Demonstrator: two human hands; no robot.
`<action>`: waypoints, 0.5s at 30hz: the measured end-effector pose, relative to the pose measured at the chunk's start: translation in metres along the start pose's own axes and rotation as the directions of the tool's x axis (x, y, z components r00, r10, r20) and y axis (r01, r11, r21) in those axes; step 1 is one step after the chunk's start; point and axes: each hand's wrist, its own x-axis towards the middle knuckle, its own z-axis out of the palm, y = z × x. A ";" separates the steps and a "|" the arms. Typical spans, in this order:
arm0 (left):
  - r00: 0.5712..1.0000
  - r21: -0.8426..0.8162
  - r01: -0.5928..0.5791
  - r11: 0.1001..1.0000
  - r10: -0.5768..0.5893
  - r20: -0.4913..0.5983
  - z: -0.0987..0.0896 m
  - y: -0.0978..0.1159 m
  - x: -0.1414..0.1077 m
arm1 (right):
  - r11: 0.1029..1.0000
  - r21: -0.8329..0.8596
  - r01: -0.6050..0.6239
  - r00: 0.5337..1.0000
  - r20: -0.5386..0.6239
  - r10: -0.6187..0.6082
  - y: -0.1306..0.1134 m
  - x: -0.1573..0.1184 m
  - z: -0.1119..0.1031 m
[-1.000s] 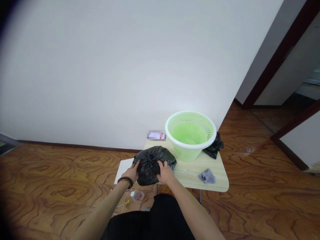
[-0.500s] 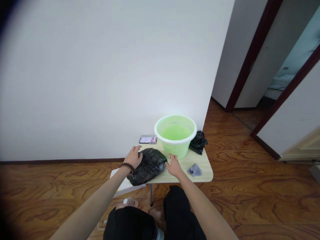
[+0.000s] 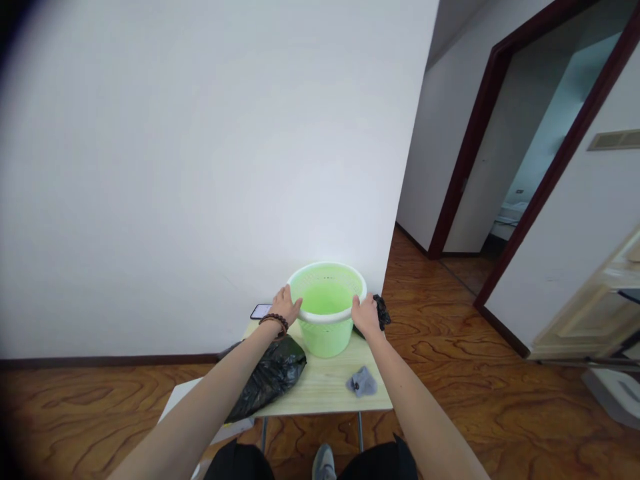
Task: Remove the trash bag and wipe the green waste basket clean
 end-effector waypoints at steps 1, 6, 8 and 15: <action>1.000 0.010 0.022 1.000 -0.022 0.019 0.006 0.005 0.003 | 0.999 -0.001 -0.042 0.999 0.009 0.042 -0.004 0.005 0.001; 0.989 0.164 -0.134 0.977 0.142 -0.038 0.027 0.016 0.009 | 0.981 -0.148 0.128 0.988 0.102 -0.114 -0.007 0.018 0.019; 0.967 0.222 -0.240 0.945 0.254 -0.037 0.029 0.016 0.009 | 0.959 -0.191 0.210 0.974 0.130 -0.188 -0.004 0.023 0.022; 0.879 0.297 -0.392 0.871 0.450 -0.160 0.037 0.016 0.002 | 0.984 -0.135 0.118 0.979 0.183 -0.092 0.004 0.041 0.018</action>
